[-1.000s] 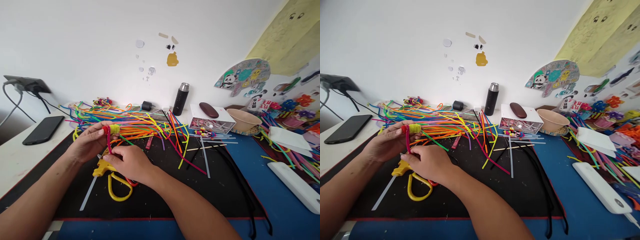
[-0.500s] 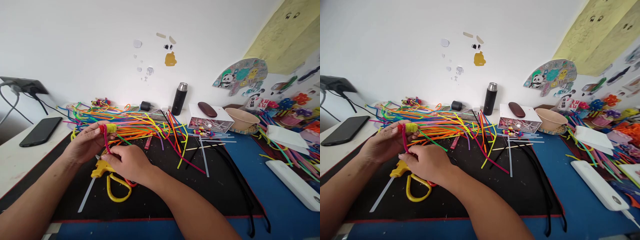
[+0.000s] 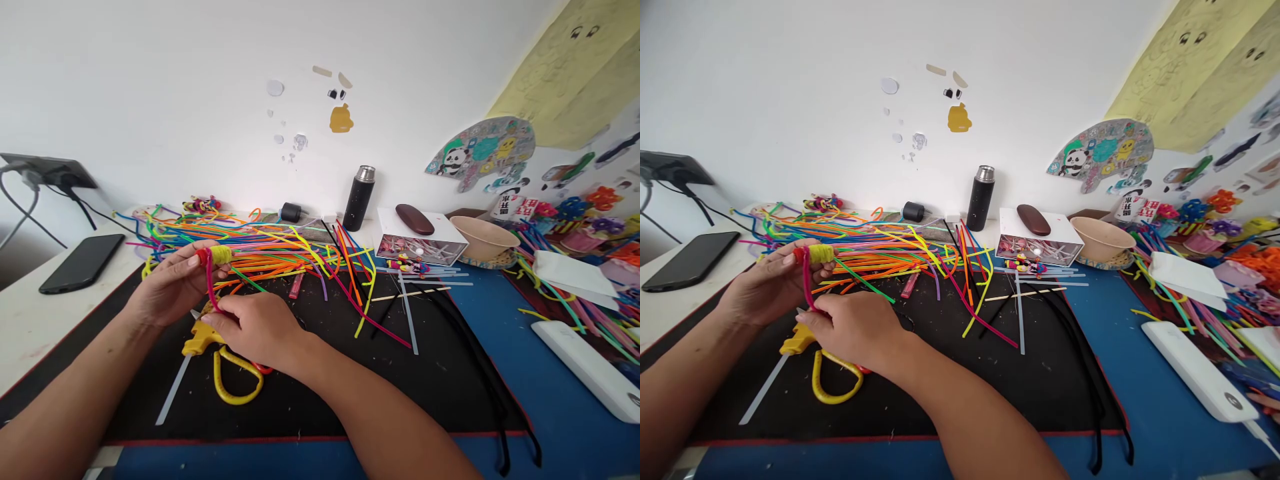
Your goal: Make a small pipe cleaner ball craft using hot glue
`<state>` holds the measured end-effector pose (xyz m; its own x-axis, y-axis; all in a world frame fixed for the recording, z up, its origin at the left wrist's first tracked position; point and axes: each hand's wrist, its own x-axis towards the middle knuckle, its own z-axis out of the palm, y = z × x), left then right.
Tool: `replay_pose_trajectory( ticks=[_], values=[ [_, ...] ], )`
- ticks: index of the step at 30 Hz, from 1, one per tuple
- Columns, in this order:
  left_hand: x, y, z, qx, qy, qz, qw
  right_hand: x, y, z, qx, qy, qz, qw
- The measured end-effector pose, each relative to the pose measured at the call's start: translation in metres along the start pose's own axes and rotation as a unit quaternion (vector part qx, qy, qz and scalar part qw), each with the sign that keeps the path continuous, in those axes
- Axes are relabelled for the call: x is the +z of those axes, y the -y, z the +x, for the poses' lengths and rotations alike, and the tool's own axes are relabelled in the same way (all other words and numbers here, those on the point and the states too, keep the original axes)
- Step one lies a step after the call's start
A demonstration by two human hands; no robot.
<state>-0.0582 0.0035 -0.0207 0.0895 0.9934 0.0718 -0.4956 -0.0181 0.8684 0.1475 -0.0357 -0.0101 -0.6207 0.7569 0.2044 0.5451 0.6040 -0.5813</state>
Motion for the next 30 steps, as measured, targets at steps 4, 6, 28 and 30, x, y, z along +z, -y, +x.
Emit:
replay_pose_trajectory(
  ticks=[4,6,28,30],
  values=[
    [0.0020,-0.0006,-0.0006,-0.001,-0.015,0.001,1.000,-0.0005,0.0001,-0.0001,-0.002,-0.001,-0.003,1.000],
    [0.0029,-0.0009,-0.0010,0.002,-0.022,-0.001,1.000,-0.0016,0.0004,-0.0001,-0.002,-0.001,-0.004,1.000],
    [-0.0001,0.0004,0.0007,0.006,-0.030,-0.035,0.999,-0.0074,0.0050,-0.0009,-0.010,0.041,-0.056,0.998],
    [0.0016,-0.0007,-0.0001,0.005,-0.026,-0.044,0.999,-0.0079,0.0055,-0.0008,-0.009,0.045,-0.060,0.997]
  ],
)
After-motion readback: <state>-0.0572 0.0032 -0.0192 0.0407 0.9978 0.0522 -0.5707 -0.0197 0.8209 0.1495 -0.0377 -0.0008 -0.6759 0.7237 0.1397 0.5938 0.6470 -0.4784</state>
